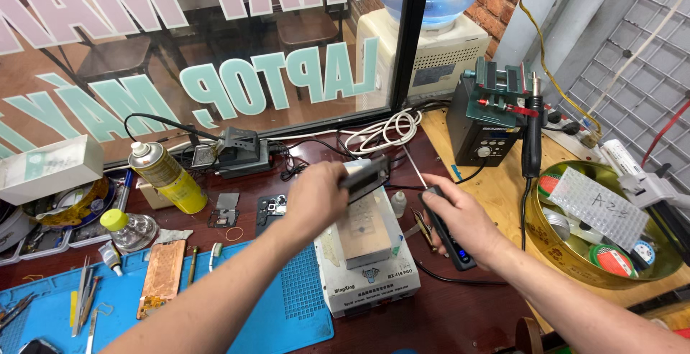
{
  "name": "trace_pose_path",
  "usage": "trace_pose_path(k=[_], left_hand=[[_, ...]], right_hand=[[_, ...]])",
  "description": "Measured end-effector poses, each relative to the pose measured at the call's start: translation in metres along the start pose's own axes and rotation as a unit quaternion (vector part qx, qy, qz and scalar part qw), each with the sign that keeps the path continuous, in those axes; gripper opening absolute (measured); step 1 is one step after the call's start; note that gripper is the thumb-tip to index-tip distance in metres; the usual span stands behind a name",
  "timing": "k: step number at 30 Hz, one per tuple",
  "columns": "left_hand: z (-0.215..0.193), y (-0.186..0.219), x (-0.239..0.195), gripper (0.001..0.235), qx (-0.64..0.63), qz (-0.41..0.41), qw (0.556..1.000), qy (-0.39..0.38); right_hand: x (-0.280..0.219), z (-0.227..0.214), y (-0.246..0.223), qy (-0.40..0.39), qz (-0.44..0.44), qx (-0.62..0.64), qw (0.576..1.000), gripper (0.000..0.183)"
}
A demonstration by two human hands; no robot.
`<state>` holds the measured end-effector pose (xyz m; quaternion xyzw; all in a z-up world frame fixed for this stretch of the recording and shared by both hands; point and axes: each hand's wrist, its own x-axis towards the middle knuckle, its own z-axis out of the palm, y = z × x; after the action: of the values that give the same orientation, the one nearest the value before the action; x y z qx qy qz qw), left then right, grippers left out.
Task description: The person uses a hot air gun and a screwdriver to work on a disassembled mobile phone placed on a heat plate. They heat the device, pry at internal components, and manipulate small parts on the workbench.
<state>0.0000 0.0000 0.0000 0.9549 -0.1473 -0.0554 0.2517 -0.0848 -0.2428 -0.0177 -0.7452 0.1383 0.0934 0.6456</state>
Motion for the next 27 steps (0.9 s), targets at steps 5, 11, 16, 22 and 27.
trace_pose_path(k=[5, 11, 16, 22, 27], left_hand=[[0.027, -0.003, -0.032, 0.022, 0.074, 0.268, 0.955, 0.098], [0.034, -0.008, -0.056, 0.022, 0.148, 0.331, 0.93, 0.054], [0.037, -0.002, -0.043, 0.027, -0.011, 0.163, 0.983, 0.079], [0.03, 0.004, 0.022, 0.022, -0.663, -0.151, 0.733, -0.021], [0.016, -0.018, 0.037, 0.015, -0.661, -0.168, 0.732, 0.003]], right_hand=[[-0.002, -0.01, -0.011, -0.035, 0.026, 0.033, 0.999, 0.055], [-0.007, -0.003, -0.019, -0.078, 0.059, 0.006, 0.995, 0.055], [-0.017, 0.014, -0.03, -0.103, 0.081, 0.032, 0.991, 0.056], [-0.024, 0.062, -0.054, -0.113, 0.08, 0.048, 0.989, 0.05], [-0.029, 0.08, -0.068, -0.115, 0.048, -0.043, 0.991, 0.041]])
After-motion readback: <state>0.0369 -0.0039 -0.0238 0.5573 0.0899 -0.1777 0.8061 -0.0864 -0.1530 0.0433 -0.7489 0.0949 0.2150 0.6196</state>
